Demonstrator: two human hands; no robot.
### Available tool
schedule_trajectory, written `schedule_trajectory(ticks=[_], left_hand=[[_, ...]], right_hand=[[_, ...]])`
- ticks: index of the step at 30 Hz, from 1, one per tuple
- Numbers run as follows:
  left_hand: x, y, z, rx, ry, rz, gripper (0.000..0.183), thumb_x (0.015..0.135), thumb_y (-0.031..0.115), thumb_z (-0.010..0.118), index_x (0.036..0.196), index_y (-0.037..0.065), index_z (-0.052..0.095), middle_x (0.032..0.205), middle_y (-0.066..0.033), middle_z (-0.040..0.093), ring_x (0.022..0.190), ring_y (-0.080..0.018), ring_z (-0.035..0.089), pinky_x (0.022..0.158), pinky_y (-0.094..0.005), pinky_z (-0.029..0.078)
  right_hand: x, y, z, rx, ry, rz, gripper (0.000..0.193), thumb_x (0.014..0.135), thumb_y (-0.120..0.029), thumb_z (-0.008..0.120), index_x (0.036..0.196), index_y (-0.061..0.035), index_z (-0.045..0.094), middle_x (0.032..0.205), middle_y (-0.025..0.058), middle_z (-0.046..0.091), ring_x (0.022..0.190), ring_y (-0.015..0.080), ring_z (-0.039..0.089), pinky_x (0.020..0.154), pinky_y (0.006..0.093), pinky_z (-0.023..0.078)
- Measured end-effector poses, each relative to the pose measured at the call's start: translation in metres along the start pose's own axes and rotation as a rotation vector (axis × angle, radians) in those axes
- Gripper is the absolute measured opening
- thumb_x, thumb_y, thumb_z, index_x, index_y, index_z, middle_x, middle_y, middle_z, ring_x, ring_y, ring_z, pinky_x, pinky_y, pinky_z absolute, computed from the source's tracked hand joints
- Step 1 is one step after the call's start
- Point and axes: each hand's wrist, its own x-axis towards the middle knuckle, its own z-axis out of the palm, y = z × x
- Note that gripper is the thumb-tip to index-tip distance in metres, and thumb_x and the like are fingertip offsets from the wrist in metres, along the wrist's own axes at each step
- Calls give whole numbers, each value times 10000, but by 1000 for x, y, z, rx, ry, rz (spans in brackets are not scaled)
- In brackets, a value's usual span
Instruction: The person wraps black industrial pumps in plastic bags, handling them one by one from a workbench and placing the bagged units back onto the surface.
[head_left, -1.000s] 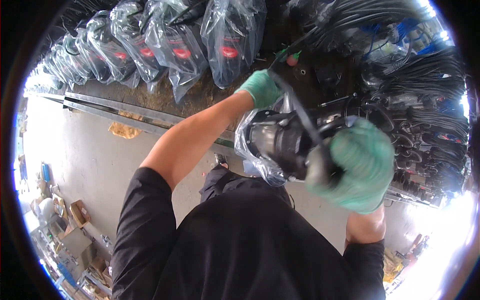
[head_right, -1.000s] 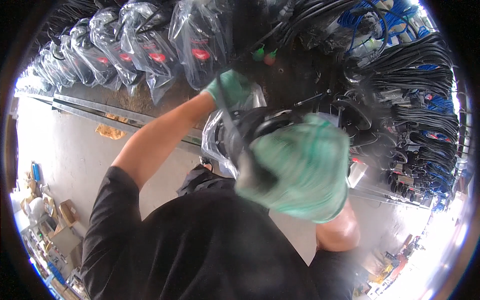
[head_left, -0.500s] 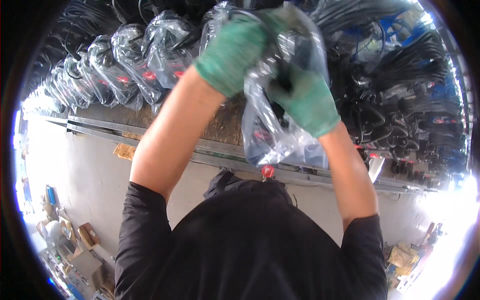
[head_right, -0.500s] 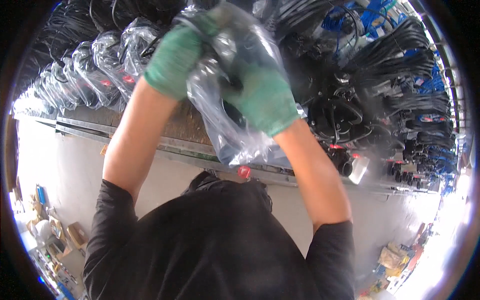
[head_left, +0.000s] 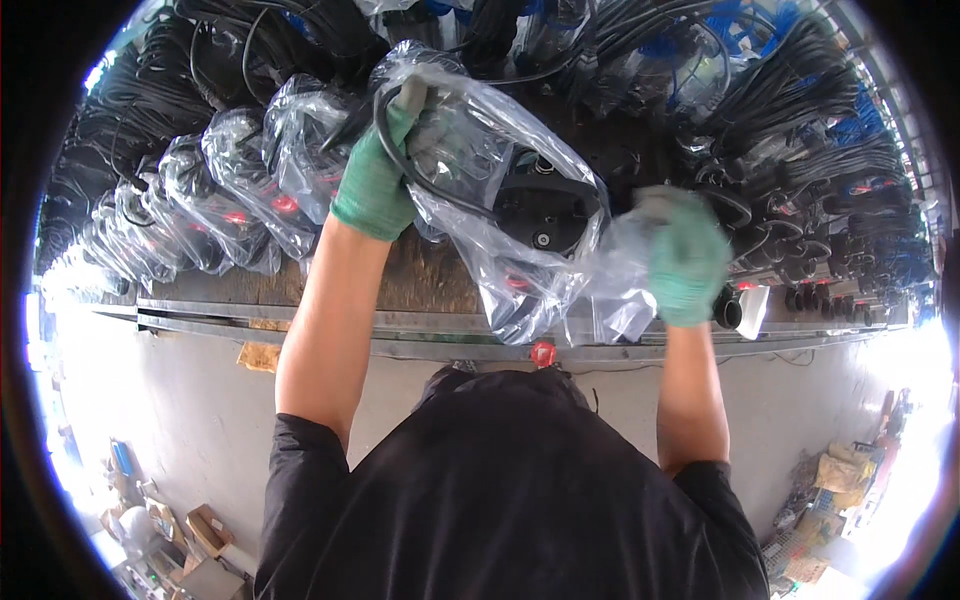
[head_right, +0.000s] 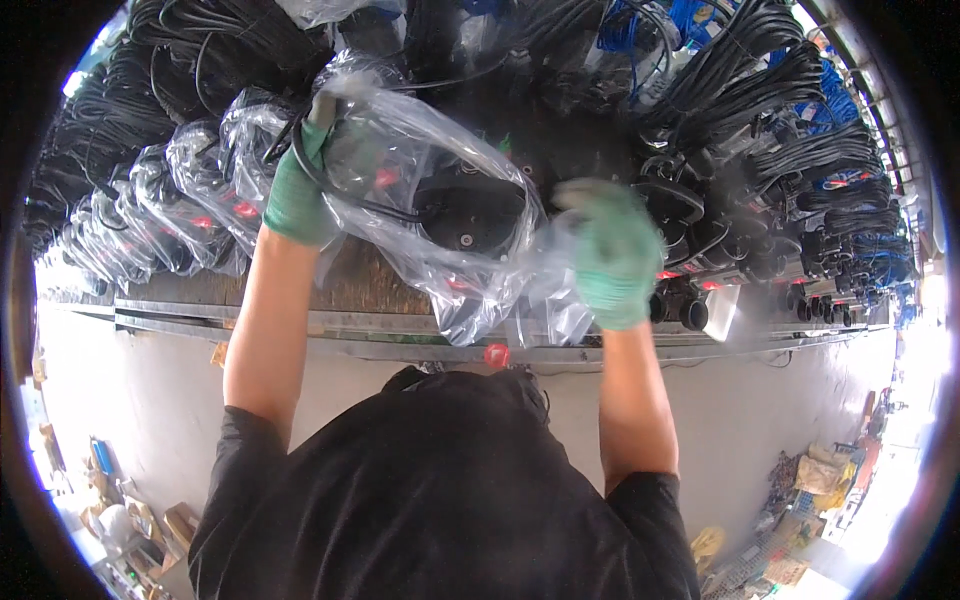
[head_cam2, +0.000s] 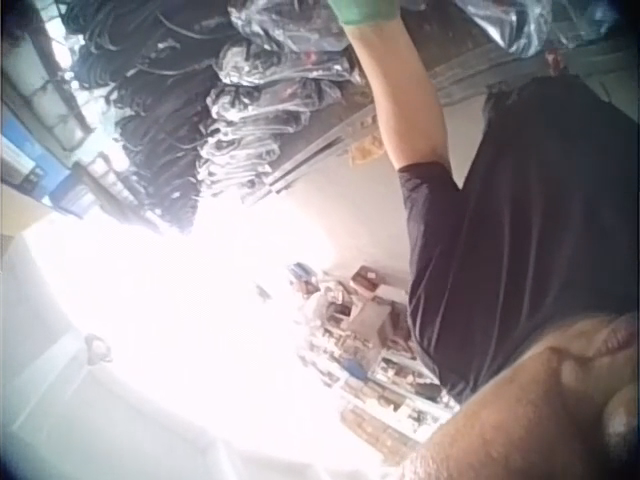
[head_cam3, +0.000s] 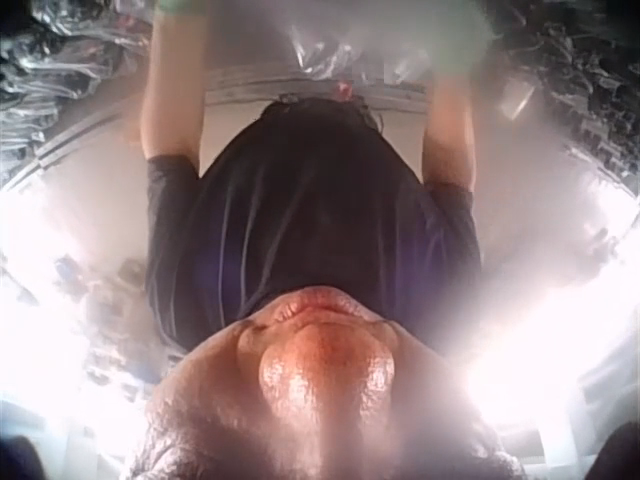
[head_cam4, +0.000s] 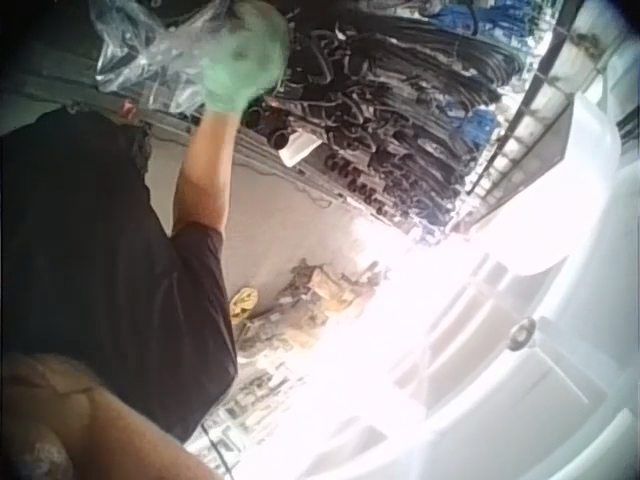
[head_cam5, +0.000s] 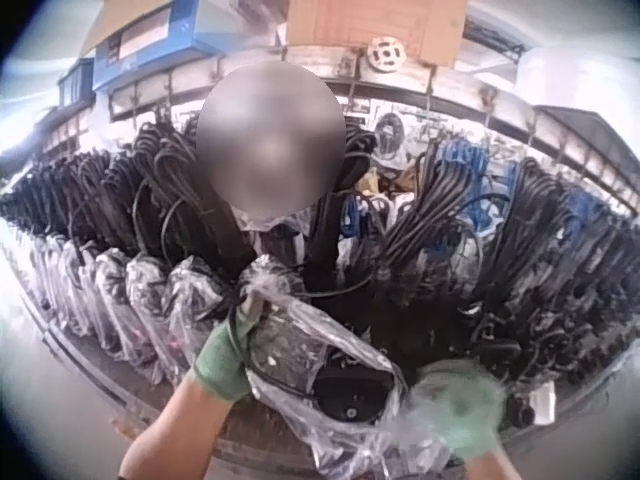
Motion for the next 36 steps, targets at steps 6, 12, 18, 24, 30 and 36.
schedule_trajectory(ticks=[6, 12, 18, 24, 30, 36], left_hand=[[-13, -1, 5, -5, -363, 20, 514, 916, 472, 775, 1238, 85, 675, 1024, -64, 729, 856, -176, 714, 672, -320, 606], [-10, -20, -35, -188, -320, -28, 583, 980, 546, 645, 1314, 68, 633, 1169, -109, 716, 1034, -255, 696, 865, -413, 586], [-30, -64, -82, -399, -416, 46, 591, 957, 318, 722, 1425, 13, 527, 1382, -148, 629, 1338, -285, 557, 1169, -480, 403], [-51, -68, -51, 421, -743, 299, 759, 786, 70, 777, 1479, 3, 473, 1452, -170, 564, 1400, -311, 499, 1206, -476, 330], [-9, -56, -5, 903, -853, 720, 1015, 708, 488, 879, 1532, 77, 453, 1604, -228, 358, 1559, -439, 195, 1240, -560, 238], [7, -66, -12, 680, -979, 674, 515, 796, 368, 826, 1232, 113, 724, 1385, -157, 608, 1425, -416, 423, 1142, -529, 387]], right_hand=[[31, -21, -2, -74, -230, 276, 521, 946, -178, 742, 1392, 5, 545, 1192, 222, 698, 870, 256, 719, 736, 345, 565], [10, -41, 0, 116, -477, 656, 255, 945, -129, 702, 1127, 46, 662, 836, 173, 713, 733, 220, 691, 700, 338, 539], [-22, -107, -25, 278, -390, 158, 119, 873, 9, 700, 991, -1, 711, 652, 79, 589, 523, 130, 551, 518, 305, 440], [-1, -129, -24, 188, -486, 138, 34, 925, -2, 653, 937, 19, 676, 757, 146, 638, 606, 313, 612, 569, 360, 486], [46, -135, 37, 321, -371, 50, 190, 947, -30, 637, 1128, -71, 678, 883, 187, 705, 773, 363, 718, 677, 412, 549], [61, -140, -11, -198, -343, -219, 476, 860, -121, 760, 1320, -145, 640, 1168, 148, 688, 772, 282, 729, 655, 381, 602]])
